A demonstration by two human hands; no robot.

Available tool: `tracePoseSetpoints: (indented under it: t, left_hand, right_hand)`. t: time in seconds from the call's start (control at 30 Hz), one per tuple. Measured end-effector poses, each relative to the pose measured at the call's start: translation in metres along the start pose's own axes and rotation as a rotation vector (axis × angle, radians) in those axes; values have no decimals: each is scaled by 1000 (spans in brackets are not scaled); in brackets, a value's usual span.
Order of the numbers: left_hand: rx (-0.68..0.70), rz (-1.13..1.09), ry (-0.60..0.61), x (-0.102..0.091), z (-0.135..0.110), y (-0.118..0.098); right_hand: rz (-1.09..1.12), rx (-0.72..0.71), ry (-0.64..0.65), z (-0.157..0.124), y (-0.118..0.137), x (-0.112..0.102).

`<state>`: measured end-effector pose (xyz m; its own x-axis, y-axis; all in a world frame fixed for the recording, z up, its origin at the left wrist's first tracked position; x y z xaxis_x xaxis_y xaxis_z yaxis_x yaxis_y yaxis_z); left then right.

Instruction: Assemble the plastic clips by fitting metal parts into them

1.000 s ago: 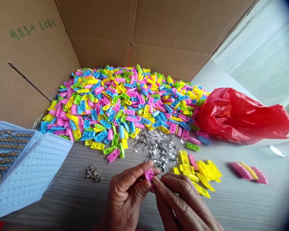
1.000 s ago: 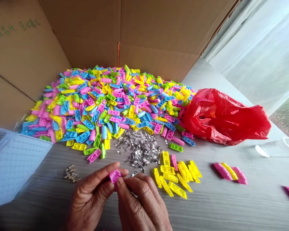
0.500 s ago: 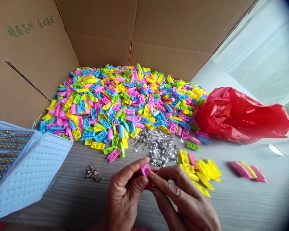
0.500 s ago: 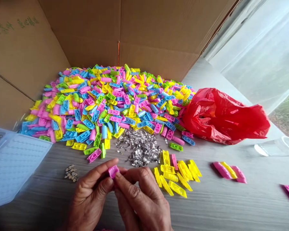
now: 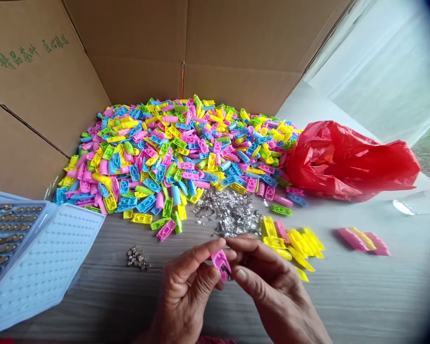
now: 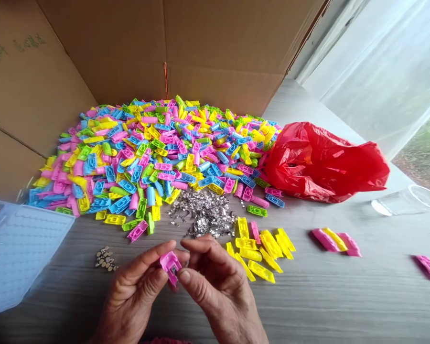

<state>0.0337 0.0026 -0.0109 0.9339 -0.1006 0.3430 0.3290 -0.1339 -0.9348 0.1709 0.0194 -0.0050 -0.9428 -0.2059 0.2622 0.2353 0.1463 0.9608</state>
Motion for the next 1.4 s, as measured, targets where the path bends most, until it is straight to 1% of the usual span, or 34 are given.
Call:
tracePoseSetpoints:
  t: [0.1, 0.17, 0.27, 0.37, 0.53, 0.7, 0.87, 1.07, 1.1, 1.17, 1.3, 1.4]
  left_hand:
    - [65, 30, 77, 1, 2, -4]
    - [89, 45, 127, 1, 3, -5]
    - [90, 49, 160, 1, 5, -4]
    - [84, 57, 167, 1, 3, -4]
    - [108, 65, 181, 0, 2, -5]
    - [113, 75, 185, -2, 4, -6]
    - [82, 124, 186, -4, 3, -5]
    - [82, 137, 180, -5, 4, -4]
    - [81, 120, 180, -4, 5, -4]
    - [33, 45, 169, -3, 6, -1]
    - [-126, -258, 110, 1, 8, 6]
    - [-185, -430, 33, 4, 9, 7]
  right_hand:
    - [160, 113, 38, -1, -3, -2]
    - [196, 161, 51, -2, -4, -3]
    - [228, 191, 90, -2, -4, -5]
    - [232, 202, 96, -3, -3, -5]
    - [190, 208, 69, -4, -4, -6]
    - [253, 261, 87, -2, -7, -3]
    - [325, 303, 79, 0, -6, 2]
    - [292, 328, 71, -1, -7, 2]
    - [283, 329, 64, -1, -6, 3]
    - [253, 319, 62, 0, -5, 3]
    - [200, 309, 113, 4, -4, 2]
    - [223, 262, 69, 3, -8, -5]
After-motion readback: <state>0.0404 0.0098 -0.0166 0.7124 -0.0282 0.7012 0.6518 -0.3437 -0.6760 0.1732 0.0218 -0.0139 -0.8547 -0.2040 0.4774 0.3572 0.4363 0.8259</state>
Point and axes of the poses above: each hand's wrist, its own z-axis towards the middle knuckle, its own x-axis out of the palm, y = z × x, the point moved 1 cm from there along z, towards the middle knuckle, and after that the axes turned 8 degrees about y, right-handed, at the moved point
